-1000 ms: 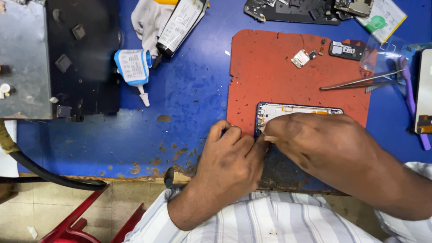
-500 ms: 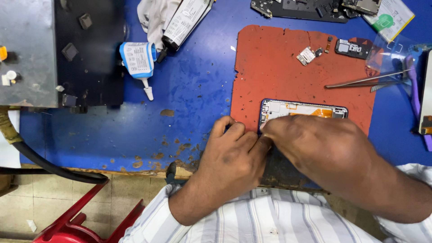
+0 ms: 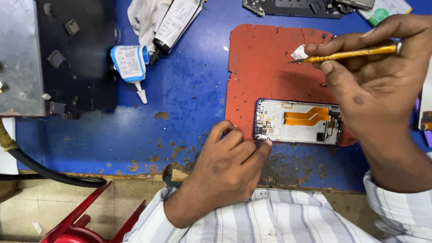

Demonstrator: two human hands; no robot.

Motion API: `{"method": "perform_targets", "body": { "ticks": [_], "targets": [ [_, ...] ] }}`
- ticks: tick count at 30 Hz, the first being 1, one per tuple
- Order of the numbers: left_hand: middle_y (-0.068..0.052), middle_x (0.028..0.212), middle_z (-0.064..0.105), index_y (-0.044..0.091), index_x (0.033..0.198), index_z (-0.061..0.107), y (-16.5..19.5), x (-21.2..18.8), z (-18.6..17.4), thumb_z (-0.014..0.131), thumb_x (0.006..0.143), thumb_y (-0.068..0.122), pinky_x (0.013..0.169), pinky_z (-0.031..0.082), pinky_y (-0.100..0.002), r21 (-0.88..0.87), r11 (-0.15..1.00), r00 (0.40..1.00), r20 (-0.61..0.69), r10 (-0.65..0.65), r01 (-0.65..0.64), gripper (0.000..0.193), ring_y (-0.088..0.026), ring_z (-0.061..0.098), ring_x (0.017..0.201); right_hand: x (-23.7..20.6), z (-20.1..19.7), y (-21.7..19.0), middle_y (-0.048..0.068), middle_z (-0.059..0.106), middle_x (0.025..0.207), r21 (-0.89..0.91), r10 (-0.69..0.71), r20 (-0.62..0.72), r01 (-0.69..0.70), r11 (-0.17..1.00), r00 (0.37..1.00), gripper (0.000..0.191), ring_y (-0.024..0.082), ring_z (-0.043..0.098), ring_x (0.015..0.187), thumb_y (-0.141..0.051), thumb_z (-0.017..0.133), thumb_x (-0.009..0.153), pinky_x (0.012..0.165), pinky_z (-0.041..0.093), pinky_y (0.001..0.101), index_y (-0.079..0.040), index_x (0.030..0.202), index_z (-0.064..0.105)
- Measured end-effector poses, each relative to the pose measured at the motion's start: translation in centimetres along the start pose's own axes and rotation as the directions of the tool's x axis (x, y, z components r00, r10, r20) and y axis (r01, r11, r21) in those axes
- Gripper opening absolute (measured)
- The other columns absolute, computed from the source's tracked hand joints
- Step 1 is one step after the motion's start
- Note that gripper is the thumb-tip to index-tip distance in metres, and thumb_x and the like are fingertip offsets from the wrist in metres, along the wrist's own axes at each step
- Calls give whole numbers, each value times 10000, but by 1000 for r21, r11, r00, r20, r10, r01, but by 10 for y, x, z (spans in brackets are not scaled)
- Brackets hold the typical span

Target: The person uses a screwdriver and tweezers to remove and reposition small components inside a disassembled mobile phone. They handle the motherboard and camera module, placing them back into the phone chassis on a workbench.

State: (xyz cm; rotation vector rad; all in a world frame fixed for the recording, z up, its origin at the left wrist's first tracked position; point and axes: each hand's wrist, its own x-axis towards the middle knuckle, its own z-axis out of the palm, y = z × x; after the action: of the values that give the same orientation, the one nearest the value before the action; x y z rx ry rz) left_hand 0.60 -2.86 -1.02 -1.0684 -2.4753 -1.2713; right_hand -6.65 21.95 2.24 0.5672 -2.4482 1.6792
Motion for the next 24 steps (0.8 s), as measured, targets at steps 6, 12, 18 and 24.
{"method": "perform_targets", "body": {
  "ticks": [6,12,18,24],
  "targets": [
    [-49,822,541,-48,1165,716,0,-1,0,735,822,40,926,456,-462,37,999,1000,-13,-20,21,355,-242,512,827,7,5,21,128,512,1192,-66,-40,-22,39,997,999,347,246,705,1178,182,576,1126,1057,638,328,3,1239,300],
    [-57,838,541,-41,1187,716,0,-2,1,746,835,20,914,445,-454,33,998,996,-66,-51,53,358,-243,515,828,30,24,36,106,495,1209,-2,-60,-34,60,998,998,349,194,654,1165,251,548,1127,1041,579,276,2,1210,320],
    [-74,839,549,-52,1186,712,1,-2,0,731,797,-1,922,447,-459,41,994,987,-128,-94,100,392,-250,514,814,45,34,43,132,529,1229,44,-79,4,79,996,997,351,224,666,1237,275,494,1094,1109,621,311,-9,1194,314],
    [-75,848,568,-15,1137,700,1,0,-3,717,813,-56,883,440,-431,-30,982,962,-196,-190,188,326,-265,543,821,30,25,24,145,581,1186,95,-28,-10,29,995,1000,320,233,691,1211,236,515,1104,1083,615,317,-8,1174,320]
  ]
}}
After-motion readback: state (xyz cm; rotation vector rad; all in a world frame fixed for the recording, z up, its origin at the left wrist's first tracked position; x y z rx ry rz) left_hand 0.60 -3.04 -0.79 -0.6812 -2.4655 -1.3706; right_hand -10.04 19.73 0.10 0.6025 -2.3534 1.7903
